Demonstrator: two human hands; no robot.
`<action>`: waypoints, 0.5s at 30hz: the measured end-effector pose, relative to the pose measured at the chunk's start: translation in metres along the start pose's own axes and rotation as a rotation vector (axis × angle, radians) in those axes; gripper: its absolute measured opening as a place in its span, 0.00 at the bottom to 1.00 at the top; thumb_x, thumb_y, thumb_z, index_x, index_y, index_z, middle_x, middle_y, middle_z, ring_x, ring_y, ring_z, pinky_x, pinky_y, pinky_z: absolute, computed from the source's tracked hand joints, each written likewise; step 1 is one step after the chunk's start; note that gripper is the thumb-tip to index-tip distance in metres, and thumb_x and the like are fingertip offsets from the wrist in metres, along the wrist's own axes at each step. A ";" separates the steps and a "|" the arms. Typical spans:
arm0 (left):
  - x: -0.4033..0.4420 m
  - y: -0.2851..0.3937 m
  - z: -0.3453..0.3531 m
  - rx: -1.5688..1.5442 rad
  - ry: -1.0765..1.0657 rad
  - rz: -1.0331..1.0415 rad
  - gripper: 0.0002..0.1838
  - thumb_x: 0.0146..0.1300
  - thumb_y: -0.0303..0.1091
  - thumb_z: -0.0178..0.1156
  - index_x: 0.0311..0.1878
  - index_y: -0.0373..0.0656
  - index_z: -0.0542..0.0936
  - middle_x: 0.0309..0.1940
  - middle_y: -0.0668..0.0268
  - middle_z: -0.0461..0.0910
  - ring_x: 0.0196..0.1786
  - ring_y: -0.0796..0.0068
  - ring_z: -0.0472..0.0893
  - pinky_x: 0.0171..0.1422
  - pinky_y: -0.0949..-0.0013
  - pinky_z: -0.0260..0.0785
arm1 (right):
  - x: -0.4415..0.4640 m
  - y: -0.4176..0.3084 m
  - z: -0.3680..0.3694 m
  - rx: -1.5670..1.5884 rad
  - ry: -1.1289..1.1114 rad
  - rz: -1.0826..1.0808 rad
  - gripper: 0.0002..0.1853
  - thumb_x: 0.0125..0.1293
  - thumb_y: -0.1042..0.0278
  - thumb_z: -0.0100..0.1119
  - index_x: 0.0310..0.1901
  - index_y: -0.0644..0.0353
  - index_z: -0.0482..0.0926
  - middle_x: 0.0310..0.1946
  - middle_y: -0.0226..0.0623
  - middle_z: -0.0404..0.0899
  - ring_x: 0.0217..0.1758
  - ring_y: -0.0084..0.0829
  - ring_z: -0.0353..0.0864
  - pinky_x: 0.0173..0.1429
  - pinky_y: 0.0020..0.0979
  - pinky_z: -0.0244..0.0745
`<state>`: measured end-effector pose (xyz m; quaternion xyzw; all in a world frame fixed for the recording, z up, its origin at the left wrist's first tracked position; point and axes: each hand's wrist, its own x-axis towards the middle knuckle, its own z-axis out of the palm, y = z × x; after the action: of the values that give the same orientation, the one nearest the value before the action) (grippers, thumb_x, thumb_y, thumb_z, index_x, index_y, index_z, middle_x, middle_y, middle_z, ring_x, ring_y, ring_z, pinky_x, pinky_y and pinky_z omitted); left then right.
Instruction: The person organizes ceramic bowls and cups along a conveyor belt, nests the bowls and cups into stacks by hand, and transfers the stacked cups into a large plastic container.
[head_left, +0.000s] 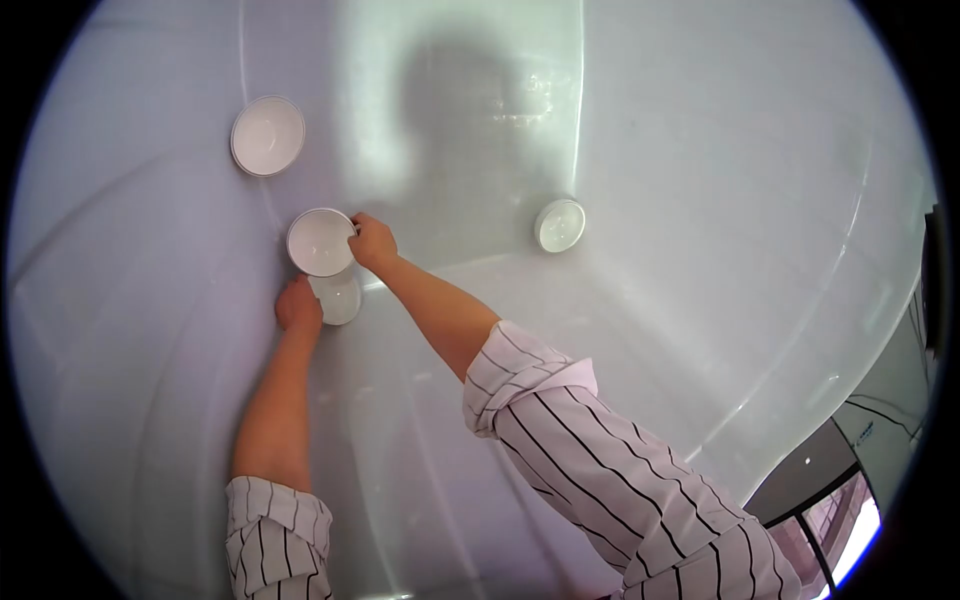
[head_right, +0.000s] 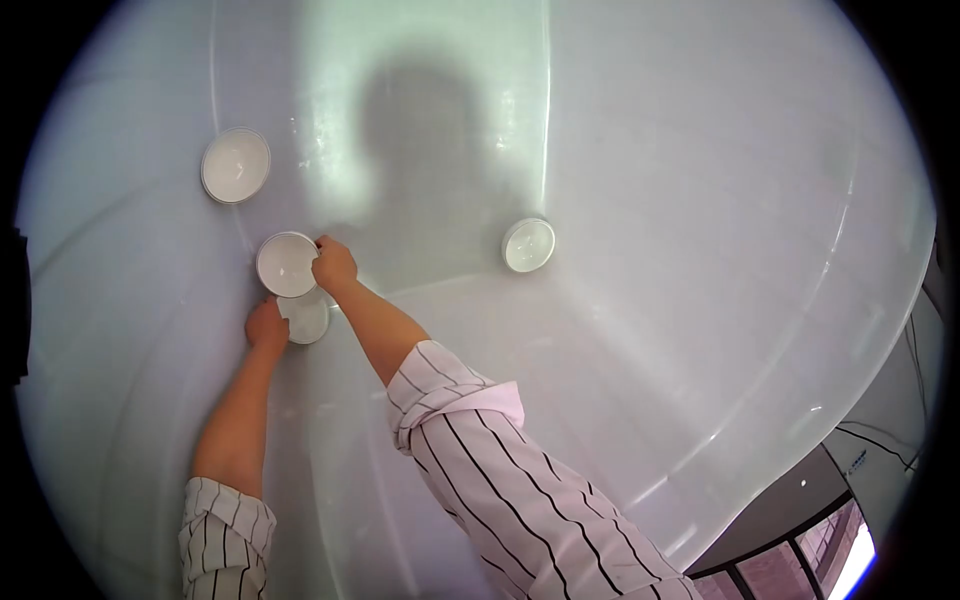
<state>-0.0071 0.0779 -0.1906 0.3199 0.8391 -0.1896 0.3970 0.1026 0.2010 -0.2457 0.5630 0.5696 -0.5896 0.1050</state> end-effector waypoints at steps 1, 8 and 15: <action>0.005 -0.011 0.004 -0.007 -0.126 -0.045 0.19 0.50 0.27 0.60 0.48 0.41 0.73 0.46 0.52 0.75 0.51 0.49 0.74 0.52 0.55 0.70 | -0.003 0.008 0.003 0.059 -0.035 0.040 0.24 0.50 0.72 0.58 0.52 0.63 0.74 0.43 0.54 0.79 0.44 0.49 0.80 0.49 0.42 0.76; 0.019 0.021 -0.002 -0.078 0.432 0.307 0.08 0.52 0.25 0.58 0.38 0.41 0.76 0.40 0.59 0.74 0.47 0.58 0.74 0.47 0.57 0.68 | -0.029 0.134 -0.115 -0.119 0.317 -0.047 0.14 0.59 0.68 0.54 0.47 0.60 0.73 0.27 0.51 0.77 0.35 0.51 0.78 0.38 0.45 0.71; 0.053 0.017 -0.074 -0.022 0.987 0.241 0.20 0.59 0.20 0.50 0.55 0.42 0.71 0.58 0.51 0.67 0.61 0.54 0.67 0.59 0.60 0.67 | -0.067 0.193 -0.317 -0.763 0.522 -0.267 0.15 0.61 0.77 0.49 0.50 0.52 0.72 0.41 0.43 0.76 0.44 0.47 0.76 0.46 0.43 0.72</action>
<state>-0.0612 0.1526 -0.1878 0.4618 0.8857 0.0400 -0.0247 0.4456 0.3539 -0.2104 0.5354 0.8199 -0.1858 0.0810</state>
